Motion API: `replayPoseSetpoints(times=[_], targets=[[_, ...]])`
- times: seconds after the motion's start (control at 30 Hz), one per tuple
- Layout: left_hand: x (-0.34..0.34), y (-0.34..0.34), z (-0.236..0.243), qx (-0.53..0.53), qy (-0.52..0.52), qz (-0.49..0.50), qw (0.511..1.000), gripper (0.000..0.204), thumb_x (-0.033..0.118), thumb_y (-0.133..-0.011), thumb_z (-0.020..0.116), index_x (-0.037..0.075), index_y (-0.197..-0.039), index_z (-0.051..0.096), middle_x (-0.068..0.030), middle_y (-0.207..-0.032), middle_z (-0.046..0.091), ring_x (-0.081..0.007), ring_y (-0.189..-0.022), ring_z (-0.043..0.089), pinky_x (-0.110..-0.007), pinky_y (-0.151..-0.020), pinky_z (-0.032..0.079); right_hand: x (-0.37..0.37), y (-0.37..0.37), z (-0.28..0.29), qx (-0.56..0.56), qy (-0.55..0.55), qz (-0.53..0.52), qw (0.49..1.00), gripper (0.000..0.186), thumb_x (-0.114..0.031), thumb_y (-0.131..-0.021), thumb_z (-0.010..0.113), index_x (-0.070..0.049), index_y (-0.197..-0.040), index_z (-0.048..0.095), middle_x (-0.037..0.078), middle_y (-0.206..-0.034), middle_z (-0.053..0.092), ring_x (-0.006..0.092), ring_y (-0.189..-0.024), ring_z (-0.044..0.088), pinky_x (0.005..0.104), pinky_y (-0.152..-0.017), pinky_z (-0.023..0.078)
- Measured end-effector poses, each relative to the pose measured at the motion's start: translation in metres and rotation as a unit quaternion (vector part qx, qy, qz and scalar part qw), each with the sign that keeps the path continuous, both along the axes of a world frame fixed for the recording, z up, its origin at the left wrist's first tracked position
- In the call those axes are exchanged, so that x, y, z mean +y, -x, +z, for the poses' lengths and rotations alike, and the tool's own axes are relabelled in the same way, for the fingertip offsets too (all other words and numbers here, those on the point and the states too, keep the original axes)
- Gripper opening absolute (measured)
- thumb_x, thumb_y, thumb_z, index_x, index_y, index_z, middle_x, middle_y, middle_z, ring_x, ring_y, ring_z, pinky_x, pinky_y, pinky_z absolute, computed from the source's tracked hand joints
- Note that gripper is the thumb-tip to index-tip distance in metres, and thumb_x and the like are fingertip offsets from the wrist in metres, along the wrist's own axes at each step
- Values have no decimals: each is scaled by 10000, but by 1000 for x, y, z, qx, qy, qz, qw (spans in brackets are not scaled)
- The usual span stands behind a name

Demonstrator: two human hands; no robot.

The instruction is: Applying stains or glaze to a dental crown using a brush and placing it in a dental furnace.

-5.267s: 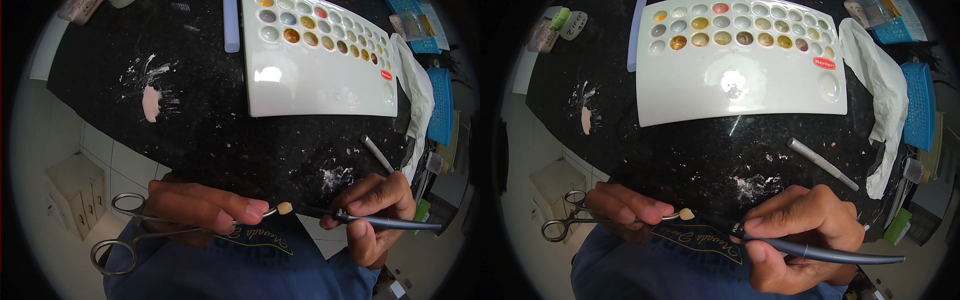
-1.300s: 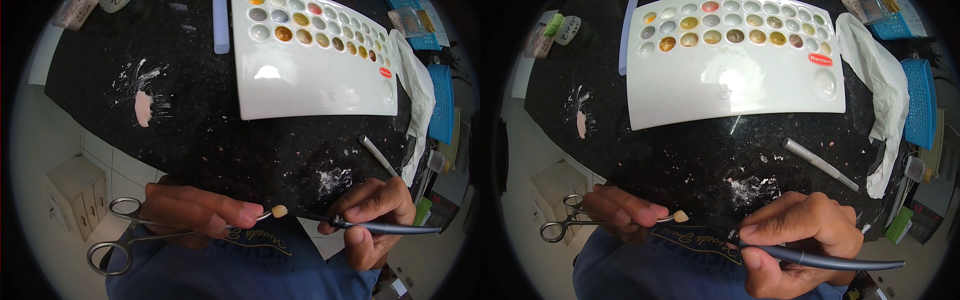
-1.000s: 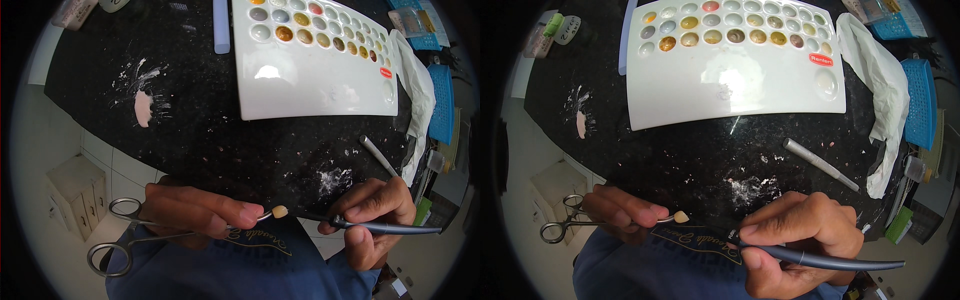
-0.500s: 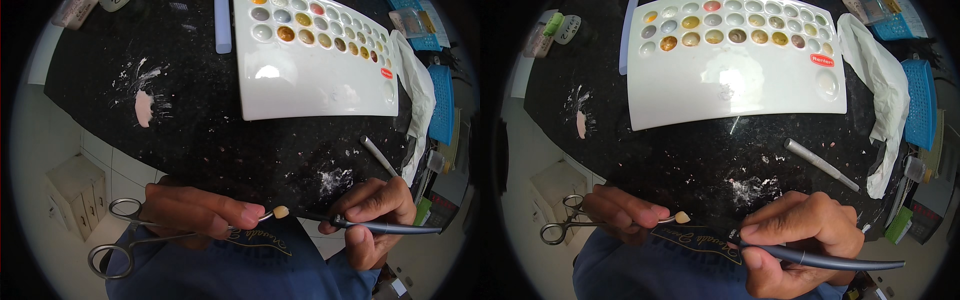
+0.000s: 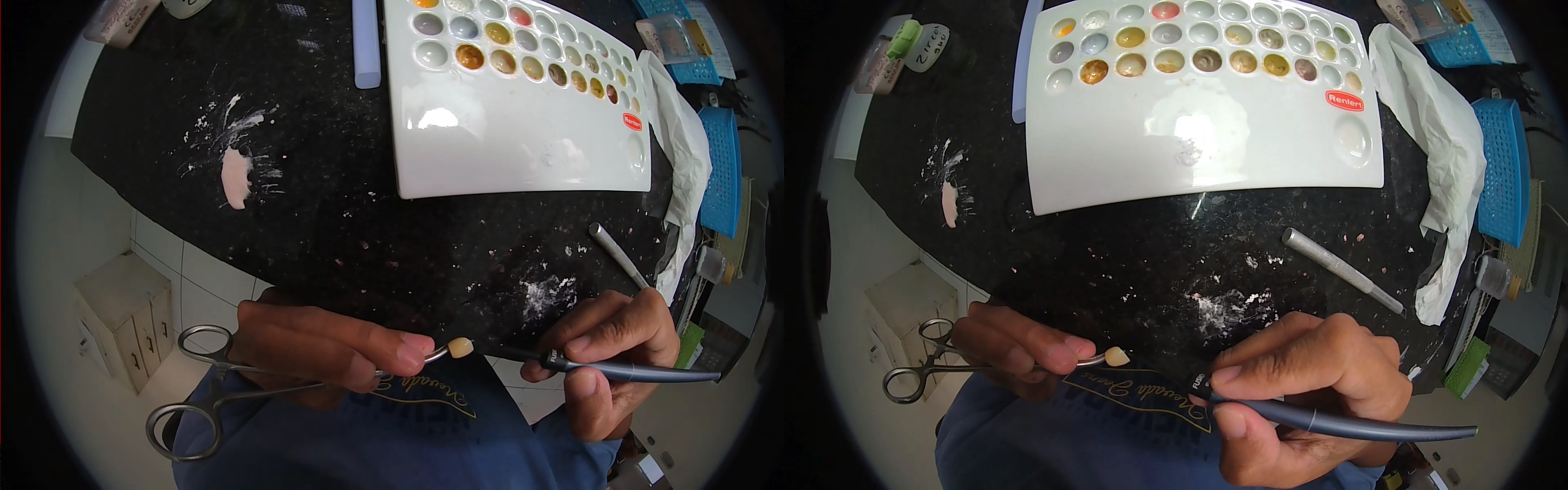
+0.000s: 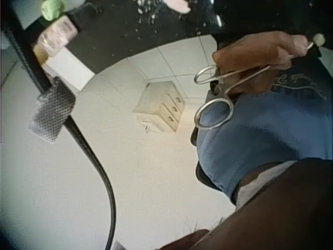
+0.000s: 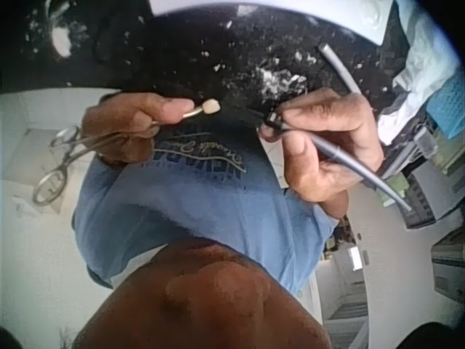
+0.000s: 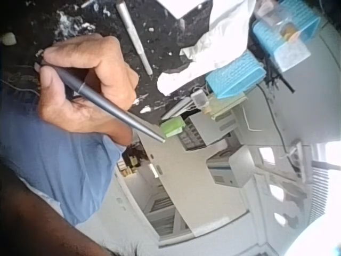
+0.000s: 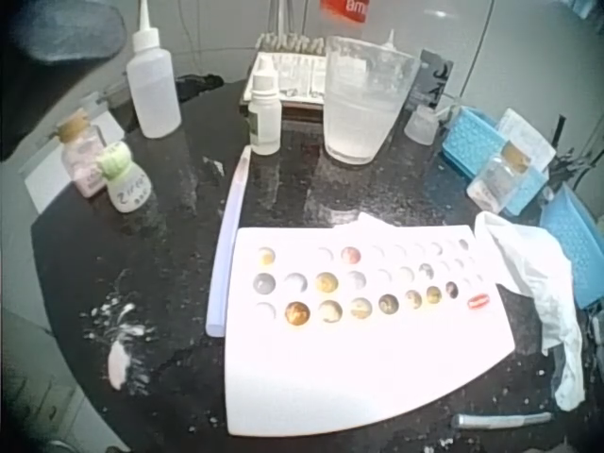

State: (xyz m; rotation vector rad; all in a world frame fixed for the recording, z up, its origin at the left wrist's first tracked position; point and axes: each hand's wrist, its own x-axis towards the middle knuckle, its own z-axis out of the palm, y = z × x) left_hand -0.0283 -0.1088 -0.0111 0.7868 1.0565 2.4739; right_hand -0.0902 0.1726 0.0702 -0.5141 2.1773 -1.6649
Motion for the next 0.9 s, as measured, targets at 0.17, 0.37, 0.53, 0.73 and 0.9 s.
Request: replayPoseSetpoints(times=[0.17, 0.37, 0.53, 0.73, 0.9], targets=[[-3, -4, -1, 10, 25, 23, 999, 267, -192, -904, 321, -193, -1168, 360, -467, -1321, 334, -461, -1231, 497, -299, -628, 490, -1, -1, -1, -1, 4, -7, 1000, 288, -209, -879, 678, -7, -931, 479, 142, -710, 580, 167, -553, 642, 248, -495, 545], [-4, -8, -6, 12, 32, 30, 999, 258, -222, -884, 350, -179, -1137, 377, -453, -1288, 381, -477, -1273, 457, -287, -656, 523, -2, -5, -2, -8, 22, -32, 999, 280, -202, -881, 670, -4, -929, 478, 138, -717, 574, 169, -554, 645, 250, -487, 547], [8, -2, -1, -2, 42, 47, 998, 291, -256, -845, 412, -160, -1118, 395, -427, -1254, 424, -478, -1263, 464, -306, -758, 570, -2, -5, -2, -9, 23, -34, 999, 272, -197, -880, 661, 0, -924, 479, 140, -718, 574, 167, -557, 647, 250, -494, 553], [13, 1, -2, 77, 104, 116, 985, 417, -302, -743, 553, -125, -1098, 422, -362, -1184, 507, -466, -1186, 532, -380, -960, 548, -2, -5, -2, -7, 21, -29, 999, 269, -193, -877, 663, -2, -927, 481, 141, -721, 577, 166, -560, 647, 250, -501, 554], [6, -7, -9, 83, 102, 103, 986, 389, -288, -772, 524, -134, -1111, 414, -377, -1190, 494, -471, -1208, 513, -354, -905, 572, -2, -6, -1, -18, 18, -37, 999, 277, -201, -877, 669, -5, -929, 482, 141, -722, 579, 167, -563, 647, 253, -508, 555]])
